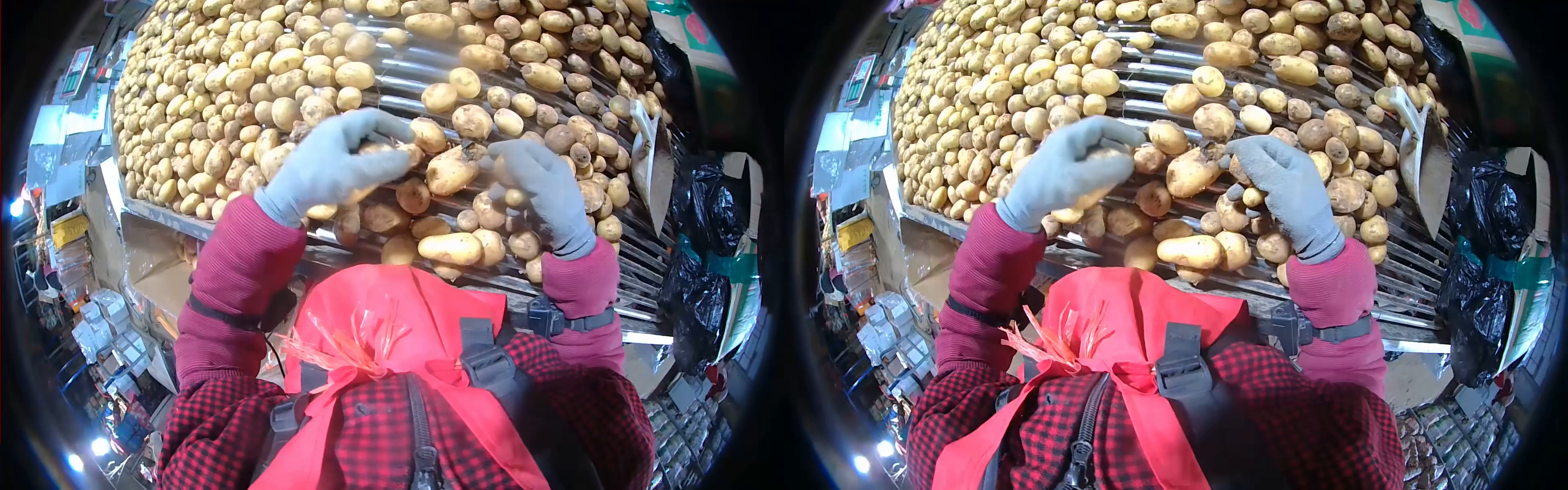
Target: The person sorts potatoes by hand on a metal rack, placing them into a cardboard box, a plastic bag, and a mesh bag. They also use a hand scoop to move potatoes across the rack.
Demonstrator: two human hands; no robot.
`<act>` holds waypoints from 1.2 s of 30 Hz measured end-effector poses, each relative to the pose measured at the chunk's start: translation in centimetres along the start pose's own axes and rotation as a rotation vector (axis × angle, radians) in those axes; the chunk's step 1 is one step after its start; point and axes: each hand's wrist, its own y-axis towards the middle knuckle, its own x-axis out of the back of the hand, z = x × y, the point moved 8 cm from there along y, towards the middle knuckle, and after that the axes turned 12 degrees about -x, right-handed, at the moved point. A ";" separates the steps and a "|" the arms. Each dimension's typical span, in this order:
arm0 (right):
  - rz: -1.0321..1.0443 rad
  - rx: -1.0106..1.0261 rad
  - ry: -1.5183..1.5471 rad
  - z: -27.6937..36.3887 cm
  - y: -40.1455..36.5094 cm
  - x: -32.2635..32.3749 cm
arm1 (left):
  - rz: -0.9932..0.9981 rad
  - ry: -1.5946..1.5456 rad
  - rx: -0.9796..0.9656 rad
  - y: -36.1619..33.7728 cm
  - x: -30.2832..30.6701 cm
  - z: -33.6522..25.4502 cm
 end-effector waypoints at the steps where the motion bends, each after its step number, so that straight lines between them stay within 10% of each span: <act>1: 0.002 -0.004 -0.002 -0.3 0.1 -0.1 | 0.008 -0.049 0.146 -0.3 -0.9 0.1; 8: -0.196 0.072 -0.287 0.4 0.1 0.0 | 0.073 0.492 -0.148 0.2 -4.3 -1.1; 17: 0.168 0.258 -0.199 0.6 4.0 -4.6 | 0.018 0.451 -0.031 0.1 -4.0 0.3; 21: 0.066 -0.105 -0.092 -0.3 2.7 -4.8 | 0.011 0.471 -0.057 -0.7 -3.8 0.7; 29: 0.153 -0.113 -0.203 -0.4 3.6 -5.1 | -0.034 0.529 0.001 -1.3 -3.6 1.2; 36: 0.335 0.054 -0.004 0.0 3.2 -7.2 | -0.073 -0.143 -0.028 -2.2 -2.8 2.0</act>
